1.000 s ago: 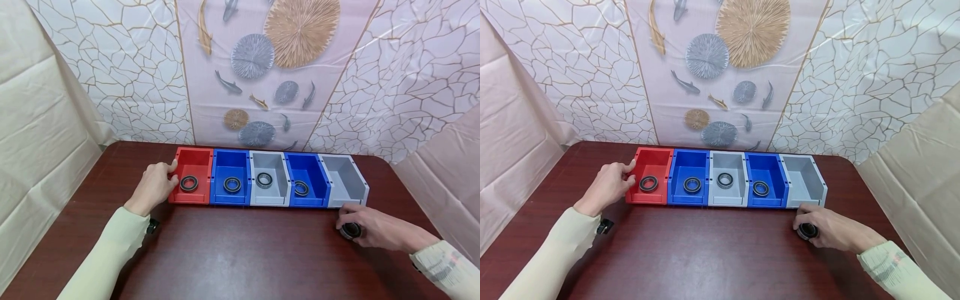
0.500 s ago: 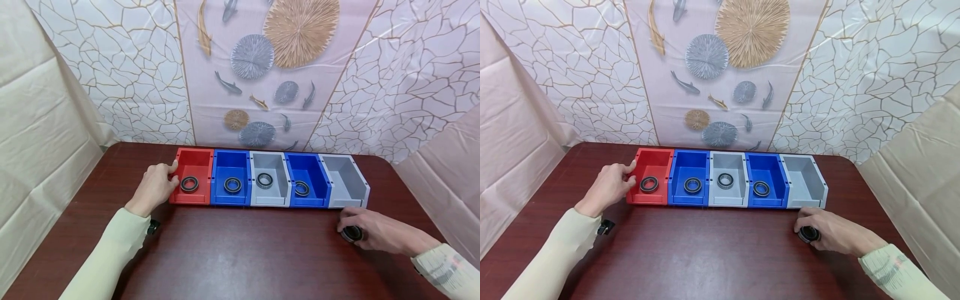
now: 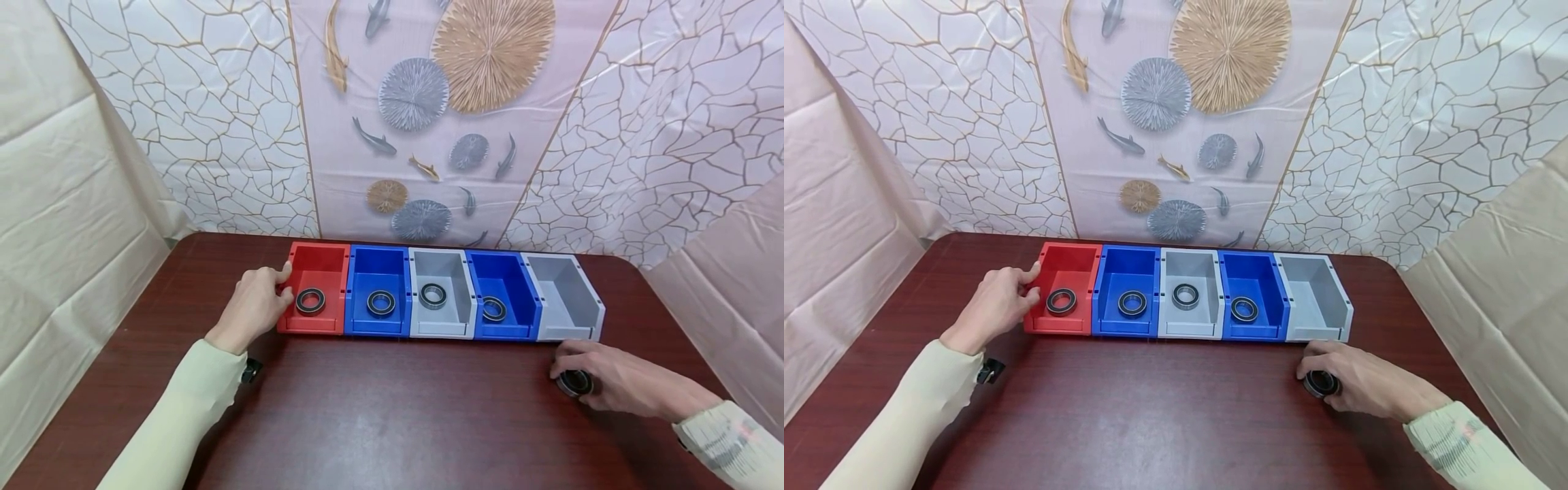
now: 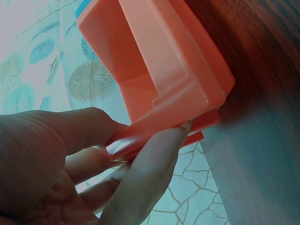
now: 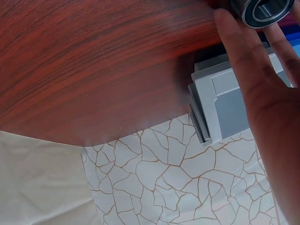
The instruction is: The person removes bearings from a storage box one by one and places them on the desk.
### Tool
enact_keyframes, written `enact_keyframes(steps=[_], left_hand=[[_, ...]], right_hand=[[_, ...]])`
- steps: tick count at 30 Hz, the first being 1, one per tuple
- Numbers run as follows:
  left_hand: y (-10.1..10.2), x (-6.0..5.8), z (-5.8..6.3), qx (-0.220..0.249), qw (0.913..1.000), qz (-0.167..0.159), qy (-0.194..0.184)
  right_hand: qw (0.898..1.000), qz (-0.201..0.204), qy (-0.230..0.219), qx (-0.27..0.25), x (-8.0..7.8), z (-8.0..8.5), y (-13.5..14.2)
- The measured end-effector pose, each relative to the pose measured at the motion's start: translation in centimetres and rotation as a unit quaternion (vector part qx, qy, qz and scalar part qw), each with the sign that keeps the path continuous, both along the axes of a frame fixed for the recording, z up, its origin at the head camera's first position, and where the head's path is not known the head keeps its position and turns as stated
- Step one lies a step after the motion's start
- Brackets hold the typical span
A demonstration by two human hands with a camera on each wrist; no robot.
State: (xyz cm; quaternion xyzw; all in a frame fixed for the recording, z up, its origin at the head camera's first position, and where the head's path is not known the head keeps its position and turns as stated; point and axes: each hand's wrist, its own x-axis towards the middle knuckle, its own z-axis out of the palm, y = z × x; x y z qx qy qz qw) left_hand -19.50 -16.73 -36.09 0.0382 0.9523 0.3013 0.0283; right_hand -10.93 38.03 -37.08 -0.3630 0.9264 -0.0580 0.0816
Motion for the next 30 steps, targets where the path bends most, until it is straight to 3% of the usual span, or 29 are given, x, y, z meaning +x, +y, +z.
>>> enact_keyframes(steps=[7,14,22,30], left_hand=[[0.0,0.0,-0.1,0.000,1.0000,-0.003,0.005],[0.0,0.0,-0.1,-0.001,1.0000,-0.001,0.005],[0.0,0.0,0.0,-0.003,1.0000,0.000,0.005],[0.0,0.0,-0.1,-0.005,1.0000,0.002,0.002]], right_hand=[[1.000,-0.010,0.009,-0.003,0.1,0.4,0.1],[0.995,0.024,0.093,-0.023,-0.1,0.3,0.1],[0.994,-0.014,0.109,0.015,-0.3,1.3,-0.3],[0.991,-0.025,0.132,0.023,-0.5,2.1,-0.5]])
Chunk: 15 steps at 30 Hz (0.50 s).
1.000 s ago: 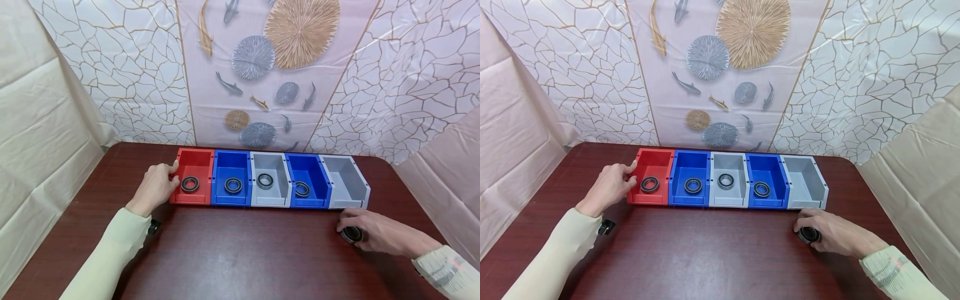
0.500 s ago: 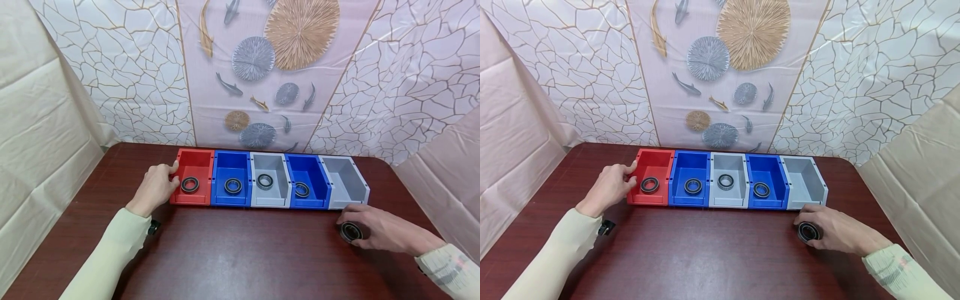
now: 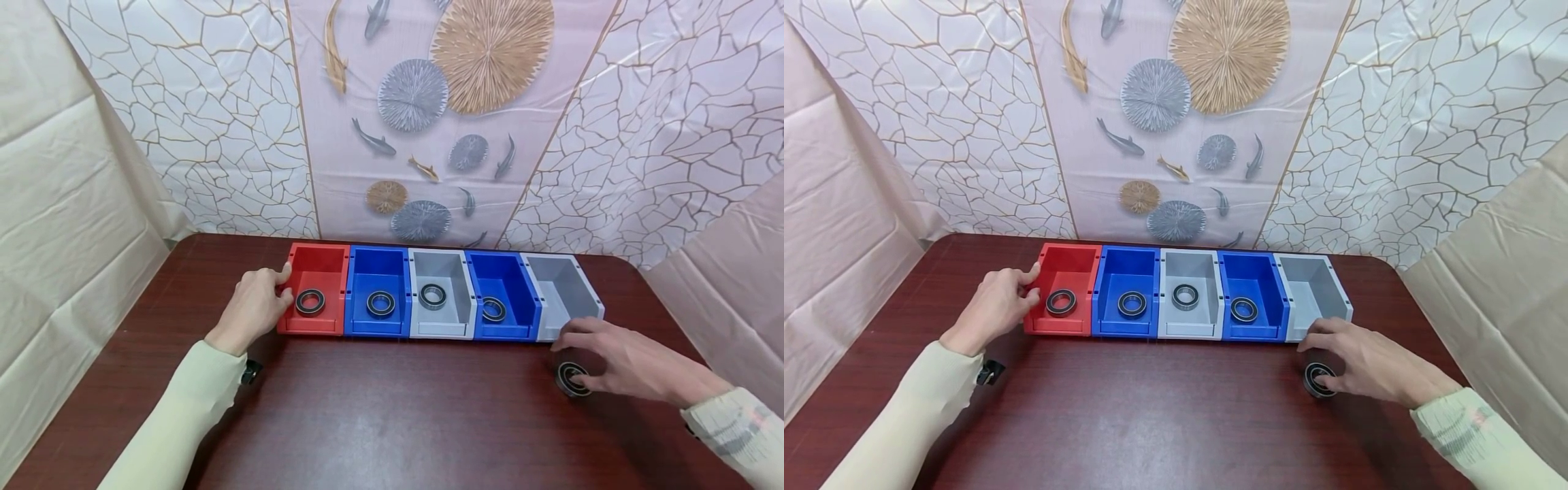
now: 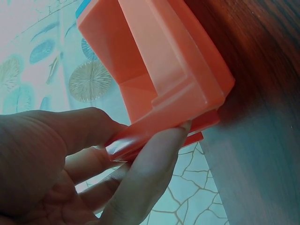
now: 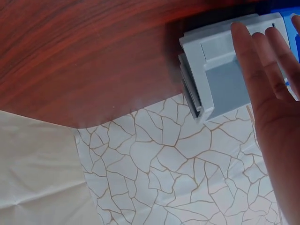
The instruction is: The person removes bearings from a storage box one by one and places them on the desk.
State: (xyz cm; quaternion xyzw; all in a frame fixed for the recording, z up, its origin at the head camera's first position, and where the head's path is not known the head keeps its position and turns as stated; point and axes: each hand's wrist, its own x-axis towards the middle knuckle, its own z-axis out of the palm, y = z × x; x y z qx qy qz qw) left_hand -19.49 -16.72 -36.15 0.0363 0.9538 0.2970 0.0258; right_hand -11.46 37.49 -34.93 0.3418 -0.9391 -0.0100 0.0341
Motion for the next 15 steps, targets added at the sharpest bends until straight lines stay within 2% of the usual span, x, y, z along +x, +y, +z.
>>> enact_keyframes(steps=[5,15], left_hand=[[0.0,0.0,0.0,0.001,1.0000,-0.001,0.004],[-0.1,0.0,-0.1,-0.002,1.0000,-0.001,0.005]], right_hand=[[1.000,0.010,0.029,0.002,-0.4,0.6,-0.2],[0.999,0.025,0.047,-0.011,-1.4,1.8,-1.2]])
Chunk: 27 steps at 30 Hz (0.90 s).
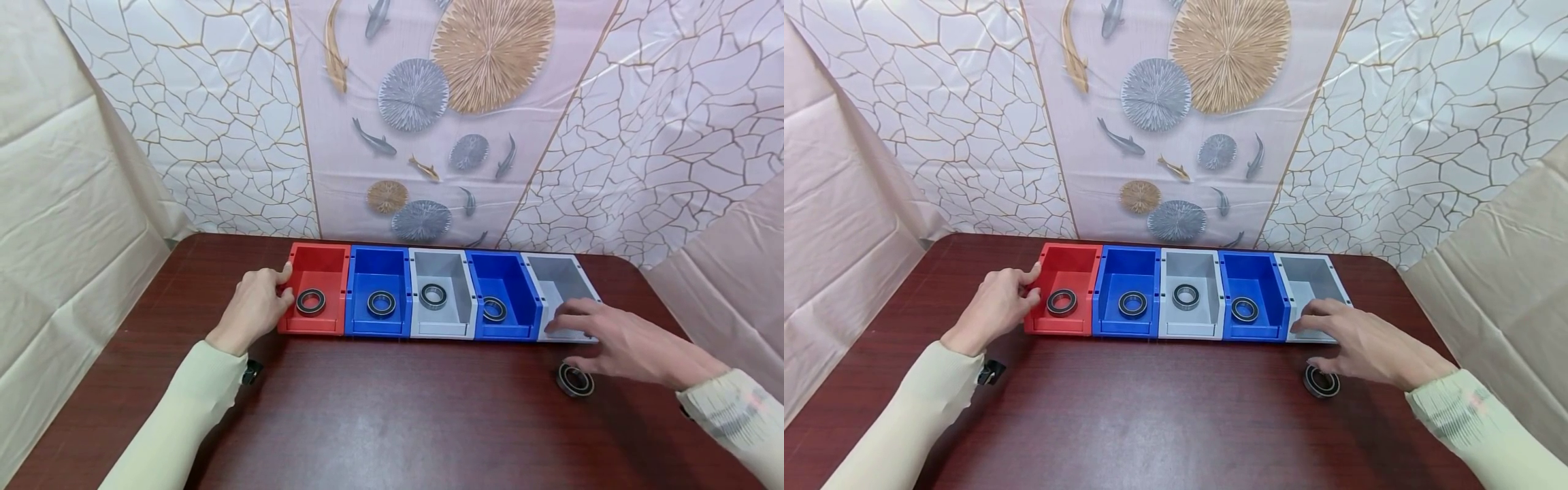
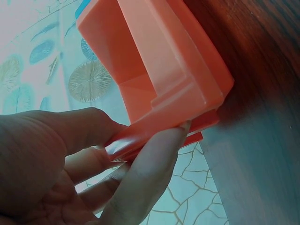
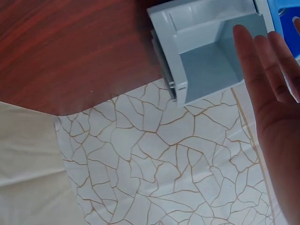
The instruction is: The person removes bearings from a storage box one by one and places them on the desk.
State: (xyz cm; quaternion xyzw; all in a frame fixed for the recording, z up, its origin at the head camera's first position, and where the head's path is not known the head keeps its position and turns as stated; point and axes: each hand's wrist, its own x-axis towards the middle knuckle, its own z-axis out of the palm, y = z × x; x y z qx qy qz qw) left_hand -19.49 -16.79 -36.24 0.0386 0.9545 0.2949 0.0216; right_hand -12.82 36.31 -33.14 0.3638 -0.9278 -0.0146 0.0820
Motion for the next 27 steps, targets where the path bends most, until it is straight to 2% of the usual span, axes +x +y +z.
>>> enact_keyframes(steps=[6,13,19,27], left_hand=[[0.0,-0.1,0.0,0.000,1.0000,0.002,-0.002],[0.0,0.0,0.0,0.004,1.0000,0.000,-0.004],[-0.1,0.0,0.0,0.008,1.0000,-0.002,-0.001],[-0.2,-0.1,-0.1,0.009,0.9999,0.000,0.005]], right_hand=[[1.000,-0.004,-0.004,-0.008,-0.8,0.5,-0.7],[0.997,-0.058,-0.059,0.004,-1.9,1.4,-1.8],[0.998,-0.043,-0.053,-0.002,-2.9,1.6,-2.8],[0.994,-0.072,-0.087,0.008,-4.1,1.1,-4.2]])
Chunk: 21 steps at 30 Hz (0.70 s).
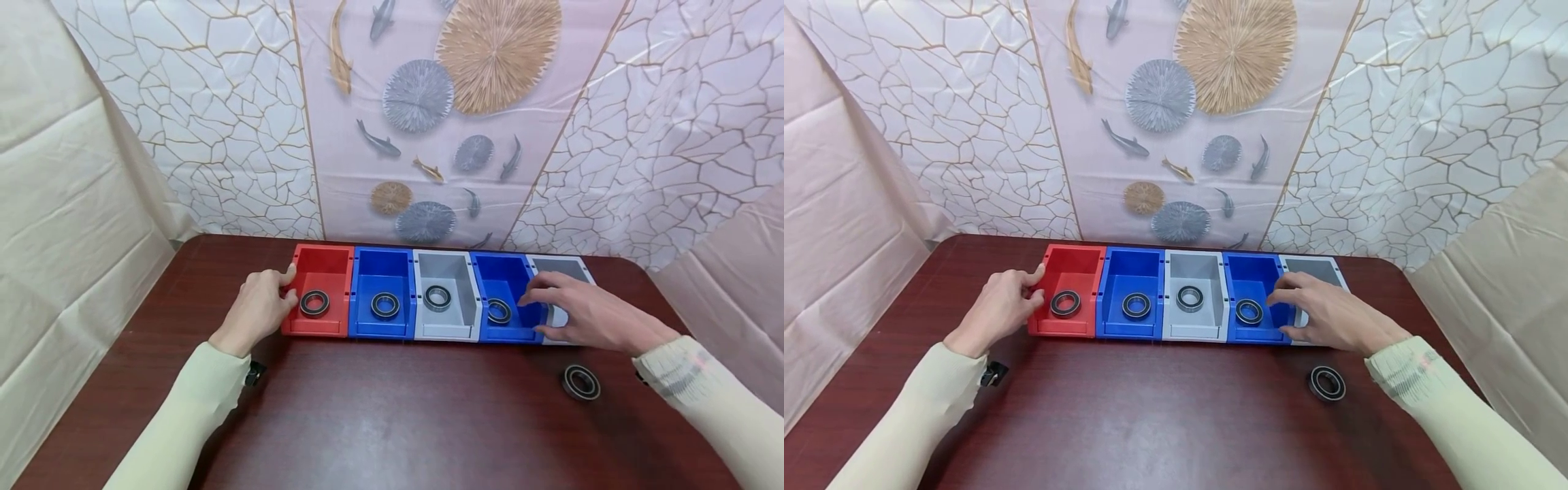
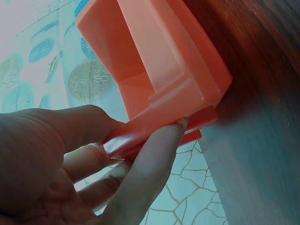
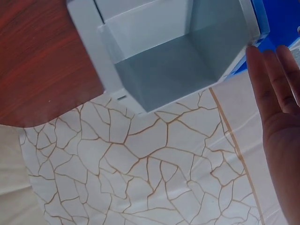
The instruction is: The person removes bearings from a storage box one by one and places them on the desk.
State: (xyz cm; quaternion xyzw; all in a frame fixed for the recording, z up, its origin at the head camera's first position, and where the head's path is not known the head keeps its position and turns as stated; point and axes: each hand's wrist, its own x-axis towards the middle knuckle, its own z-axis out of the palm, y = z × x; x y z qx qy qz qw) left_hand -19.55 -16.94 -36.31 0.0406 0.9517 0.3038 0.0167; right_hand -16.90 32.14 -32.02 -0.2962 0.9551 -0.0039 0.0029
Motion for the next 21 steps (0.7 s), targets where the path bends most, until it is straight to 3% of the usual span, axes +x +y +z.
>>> enact_keyframes(steps=[8,21], left_hand=[[-0.1,-0.1,-0.1,0.000,1.0000,-0.001,0.004],[-0.2,-0.1,-0.1,0.001,0.9999,-0.005,0.014]], right_hand=[[0.999,0.043,0.030,0.000,-0.9,-0.4,-0.5],[0.998,0.068,0.017,-0.007,-2.3,-0.6,-0.9]])
